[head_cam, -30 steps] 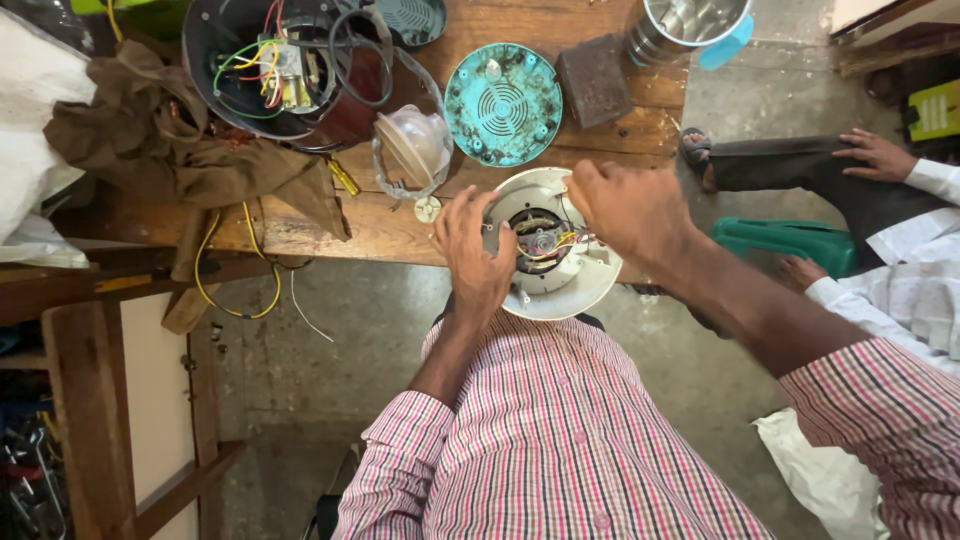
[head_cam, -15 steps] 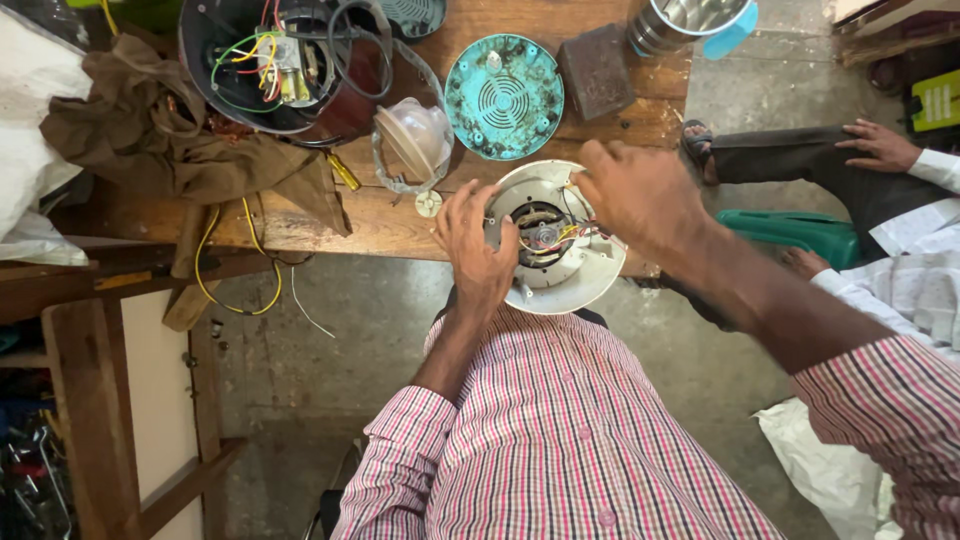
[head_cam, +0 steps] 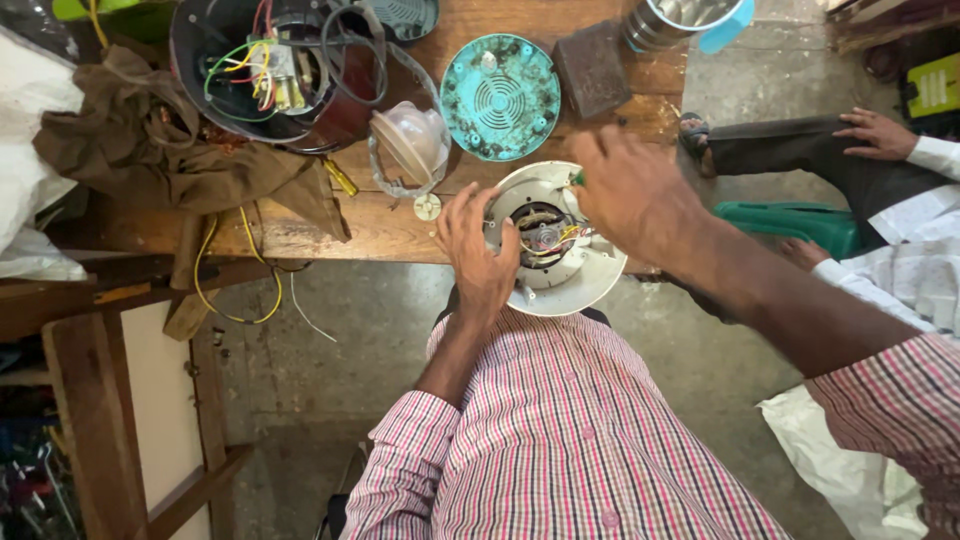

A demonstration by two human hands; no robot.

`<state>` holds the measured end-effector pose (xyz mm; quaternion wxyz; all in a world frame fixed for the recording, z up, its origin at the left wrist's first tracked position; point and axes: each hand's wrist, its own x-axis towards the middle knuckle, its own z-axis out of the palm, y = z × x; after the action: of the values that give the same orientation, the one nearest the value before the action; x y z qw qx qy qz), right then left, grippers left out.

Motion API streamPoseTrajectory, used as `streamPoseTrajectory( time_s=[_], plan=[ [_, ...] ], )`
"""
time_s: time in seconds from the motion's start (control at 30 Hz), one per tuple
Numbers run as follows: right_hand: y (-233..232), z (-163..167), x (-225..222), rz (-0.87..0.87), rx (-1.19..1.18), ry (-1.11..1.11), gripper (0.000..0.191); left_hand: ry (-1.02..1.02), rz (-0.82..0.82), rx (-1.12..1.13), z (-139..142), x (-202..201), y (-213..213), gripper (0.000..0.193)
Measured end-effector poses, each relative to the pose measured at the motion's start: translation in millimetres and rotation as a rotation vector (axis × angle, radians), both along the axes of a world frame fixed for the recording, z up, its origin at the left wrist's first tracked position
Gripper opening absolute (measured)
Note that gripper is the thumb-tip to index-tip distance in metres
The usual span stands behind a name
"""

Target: The person uses a screwdriver to adjust and tighten connections inside a disassembled white appliance housing. They manipulate internal wires and components with both hands, occasionally repositioning the housing on the workbench.

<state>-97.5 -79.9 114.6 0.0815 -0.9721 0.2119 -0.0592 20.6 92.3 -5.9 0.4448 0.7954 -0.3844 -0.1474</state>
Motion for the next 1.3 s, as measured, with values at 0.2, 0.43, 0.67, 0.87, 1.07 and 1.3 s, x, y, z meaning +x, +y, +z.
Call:
streamPoseTrajectory(
  time_s=[0.2,0.43,0.67,0.87,1.07,1.3],
  plan=[
    [0.5,3.9,2.5,-0.263,0.173,0.547,0.028,0.003,0.002,0.001,-0.8,-0.2,0.4,0.047],
    [-3.8,-1.5,-7.4,0.026,-0.045,0.14,0.022,0.012,-0.005,-0.016,-0.5,-0.7,0.7,0.046],
    [-6.5,-1.6,10.5,-0.17,0.077,0.513,0.032,0.018,0.014,-0.039,0.8,-0.2,1.0,0.044],
    [-15.0,-2.2,10.2,0.404,-0.352,0.453,0.011,0.023,0.02,-0.099,1.4,1.1,-0.5,0.043],
    [-17.5,-18.2,15.9,0.4,-0.204,0.697,0.01,0.088,0.043,-0.107,-0.4,0.3,-0.8,0.042],
    [-28.5,-34.6,18.4,-0.396,0.255,0.743,0.041,0.106,0.041,-0.086,0.7,2.4,-1.2,0.044]
  ],
)
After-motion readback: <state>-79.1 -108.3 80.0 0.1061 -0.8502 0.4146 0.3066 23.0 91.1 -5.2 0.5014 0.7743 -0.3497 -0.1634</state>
